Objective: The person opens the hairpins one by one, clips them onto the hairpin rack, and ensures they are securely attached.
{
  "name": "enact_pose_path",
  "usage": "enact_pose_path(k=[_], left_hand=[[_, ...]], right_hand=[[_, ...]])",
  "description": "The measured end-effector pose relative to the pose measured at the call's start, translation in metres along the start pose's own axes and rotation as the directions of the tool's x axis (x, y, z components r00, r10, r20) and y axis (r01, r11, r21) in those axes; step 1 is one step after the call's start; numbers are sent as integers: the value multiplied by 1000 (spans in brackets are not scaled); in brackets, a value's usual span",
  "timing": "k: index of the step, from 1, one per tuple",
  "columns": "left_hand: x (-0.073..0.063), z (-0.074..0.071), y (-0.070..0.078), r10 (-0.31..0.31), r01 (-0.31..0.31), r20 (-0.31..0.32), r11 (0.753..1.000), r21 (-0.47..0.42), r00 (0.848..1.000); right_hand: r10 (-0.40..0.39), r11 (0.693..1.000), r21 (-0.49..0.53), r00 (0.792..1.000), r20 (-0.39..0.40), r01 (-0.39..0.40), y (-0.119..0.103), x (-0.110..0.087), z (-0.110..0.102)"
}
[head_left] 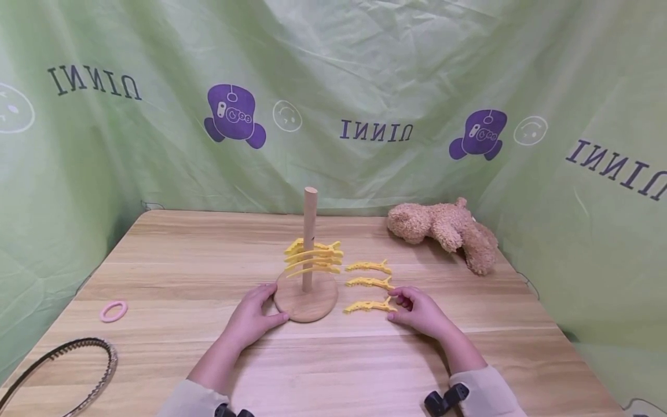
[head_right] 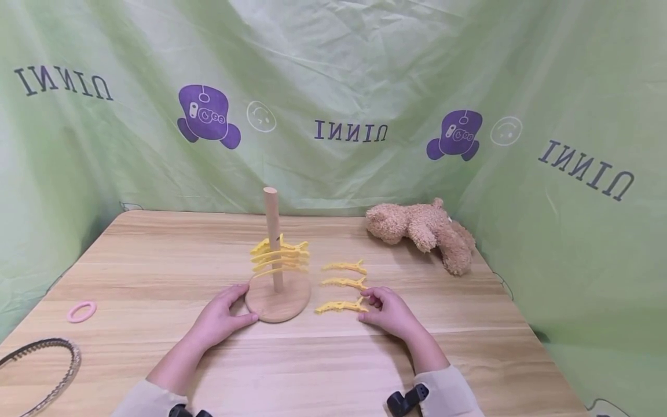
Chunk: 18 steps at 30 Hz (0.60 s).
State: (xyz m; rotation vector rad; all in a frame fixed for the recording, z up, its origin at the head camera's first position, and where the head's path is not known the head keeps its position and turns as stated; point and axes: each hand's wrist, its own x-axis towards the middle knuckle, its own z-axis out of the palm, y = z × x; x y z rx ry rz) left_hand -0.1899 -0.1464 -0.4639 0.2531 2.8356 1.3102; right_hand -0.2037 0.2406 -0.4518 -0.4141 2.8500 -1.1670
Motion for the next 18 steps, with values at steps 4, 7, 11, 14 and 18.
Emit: enact_pose_path(k=[4,7,11,14,18], left_hand=[[0,0,0,3,-3,-4,1000,5,1000],[0,1,-1,9,-9,-10,1000,9,1000],[0,1,-1,15,-15,-14,1000,14,1000],[-1,0,-1,15,-15,-13,1000,13,1000],[-1,0,0,14,-14,-11,1000,12,1000]], right_hand=[[0,1000,-6,1000,-6,0,0,0,1],[2,1000,3,1000,-6,-2,0,0,0],[36,998,43,999,3,-36,-1,-2,-2],[76,992,100,997,5,-76,-3,-3,-6],[106,974,203,994,-9,-102,-7,-4,-12]])
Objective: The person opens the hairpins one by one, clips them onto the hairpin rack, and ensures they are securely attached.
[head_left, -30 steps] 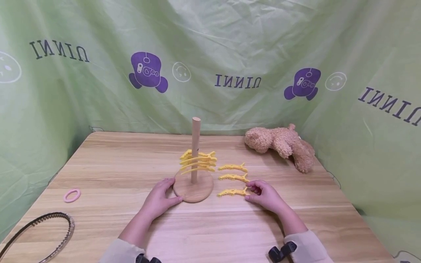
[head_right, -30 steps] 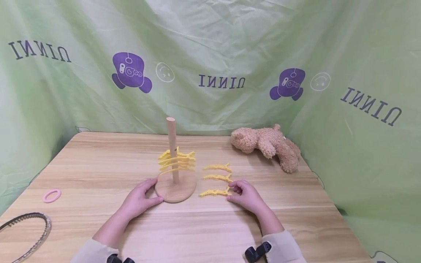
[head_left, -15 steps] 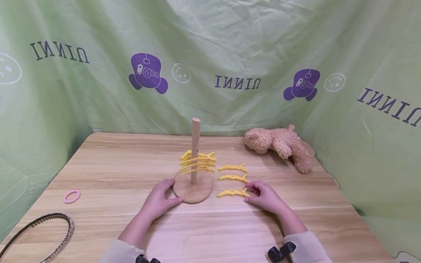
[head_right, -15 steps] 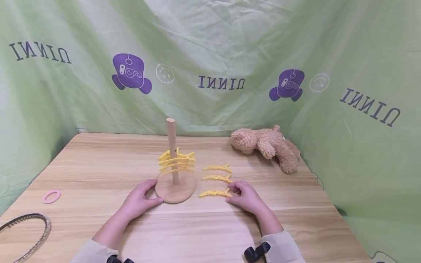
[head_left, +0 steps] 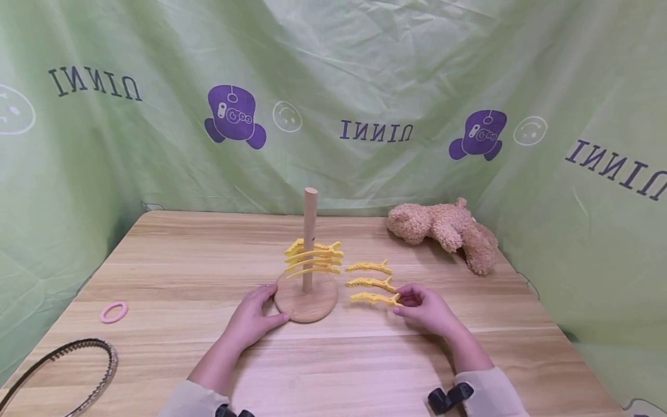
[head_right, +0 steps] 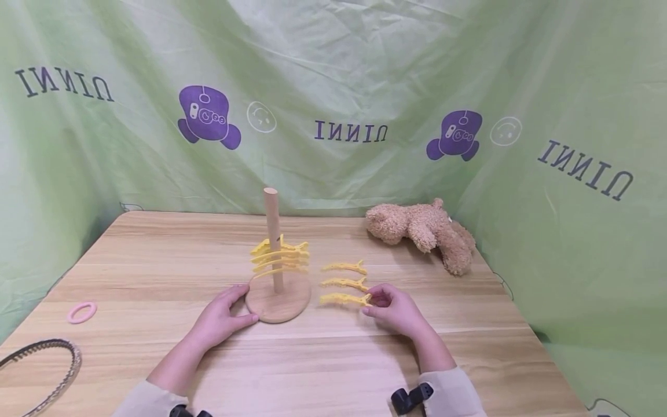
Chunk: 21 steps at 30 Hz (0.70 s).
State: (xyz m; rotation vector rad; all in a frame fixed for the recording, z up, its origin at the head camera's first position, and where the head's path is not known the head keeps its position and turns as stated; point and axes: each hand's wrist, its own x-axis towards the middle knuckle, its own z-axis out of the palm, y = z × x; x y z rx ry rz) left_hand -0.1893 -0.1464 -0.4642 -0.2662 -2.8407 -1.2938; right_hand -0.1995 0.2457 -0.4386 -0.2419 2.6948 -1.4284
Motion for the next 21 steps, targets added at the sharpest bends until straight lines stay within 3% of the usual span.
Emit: enact_pose_path(k=[9,15,21], left_hand=[[0,0,-1,-4,4,-1,1000,-1,1000],[0,0,-2,-8,8,2,1000,-1,1000],[1,1,-1,-7,7,4,1000,-1,1000]], right_hand=[[-38,987,151,995,-95,52,-24,1,-18],[-125,973,173,981,-151,151,-52,6,-29],[-182,972,116,968,-173,204,-83,14,-35]])
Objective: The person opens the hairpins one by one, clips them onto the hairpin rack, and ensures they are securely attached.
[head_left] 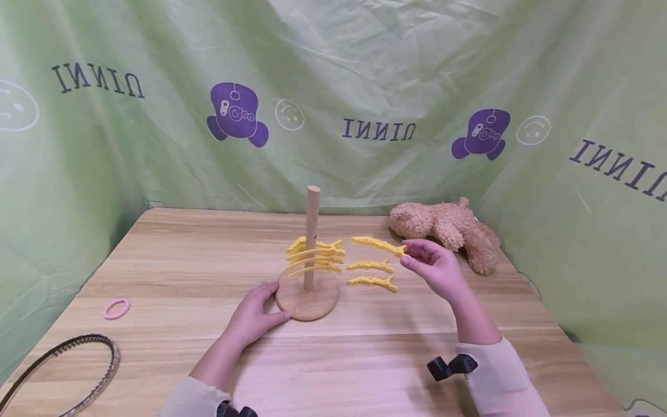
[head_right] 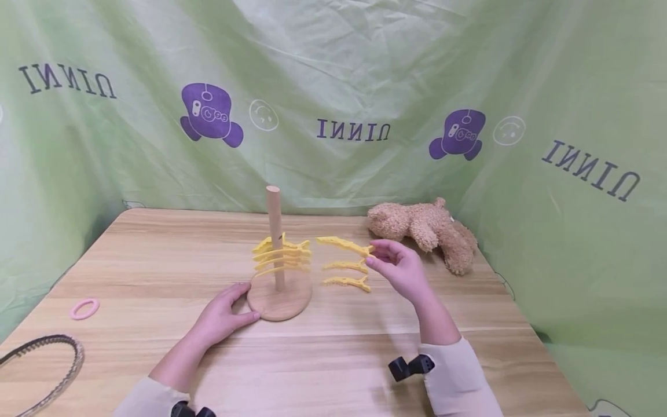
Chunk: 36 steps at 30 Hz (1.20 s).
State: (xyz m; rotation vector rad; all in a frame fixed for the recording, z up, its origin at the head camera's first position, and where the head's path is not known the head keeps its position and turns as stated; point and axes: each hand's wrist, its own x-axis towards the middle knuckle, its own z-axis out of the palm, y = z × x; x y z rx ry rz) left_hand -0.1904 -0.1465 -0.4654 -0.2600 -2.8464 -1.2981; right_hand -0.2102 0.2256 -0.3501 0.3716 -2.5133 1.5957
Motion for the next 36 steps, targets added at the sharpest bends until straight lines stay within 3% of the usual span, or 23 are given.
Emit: enact_pose_path(k=[6,11,21,36], left_hand=[[0,0,1,2,-2,-3,1000,-3,1000],[-3,-3,1,1,-1,-9,1000,-9,1000],[-3,0,1,16,-17,-26,1000,-22,1000],[-2,1,1,19,-20,-25,1000,-14,1000]], right_hand=[[2,988,-155,999,42,4,-22,17,11],[-10,974,-225,999,52,21,-37,31,31],[-73,973,-212,991,116,97,-53,52,66],[-105,973,-187,980,172,137,-57,55,82]])
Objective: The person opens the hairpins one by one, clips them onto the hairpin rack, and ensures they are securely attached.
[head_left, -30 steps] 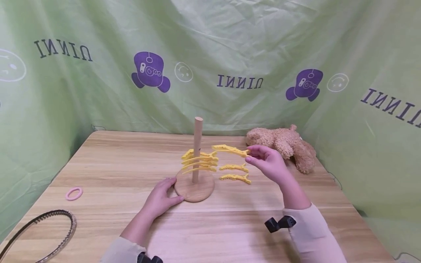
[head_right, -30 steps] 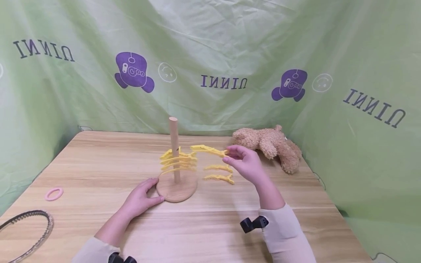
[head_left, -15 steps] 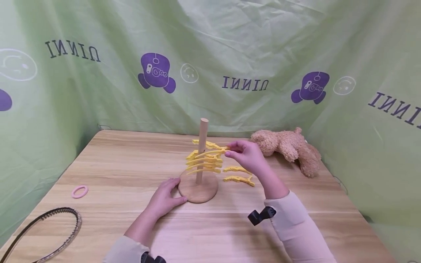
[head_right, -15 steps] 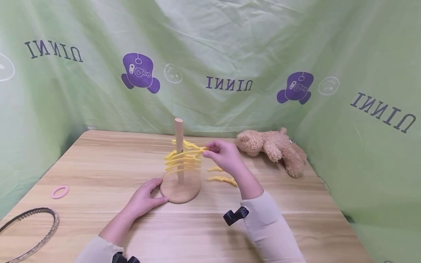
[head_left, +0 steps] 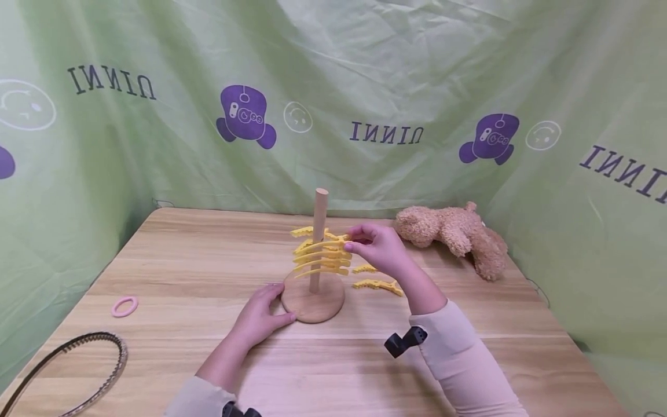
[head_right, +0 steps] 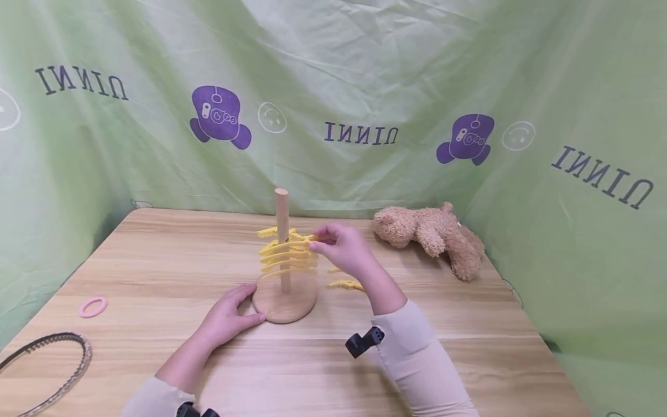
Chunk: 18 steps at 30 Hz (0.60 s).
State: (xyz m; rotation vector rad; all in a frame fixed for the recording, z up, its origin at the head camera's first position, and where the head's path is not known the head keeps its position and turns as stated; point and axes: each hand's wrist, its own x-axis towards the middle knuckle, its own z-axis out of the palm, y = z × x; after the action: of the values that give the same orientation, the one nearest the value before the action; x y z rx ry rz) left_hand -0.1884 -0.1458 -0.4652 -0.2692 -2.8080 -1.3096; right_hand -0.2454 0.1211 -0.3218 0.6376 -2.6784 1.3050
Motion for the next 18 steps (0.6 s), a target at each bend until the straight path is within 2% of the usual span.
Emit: enact_pose_path(k=[18], left_hand=[[-1,0,0,10,-10,-7,1000,11,1000]], right_hand=[[-8,1000,11,999,53,7,0,-4,-1]])
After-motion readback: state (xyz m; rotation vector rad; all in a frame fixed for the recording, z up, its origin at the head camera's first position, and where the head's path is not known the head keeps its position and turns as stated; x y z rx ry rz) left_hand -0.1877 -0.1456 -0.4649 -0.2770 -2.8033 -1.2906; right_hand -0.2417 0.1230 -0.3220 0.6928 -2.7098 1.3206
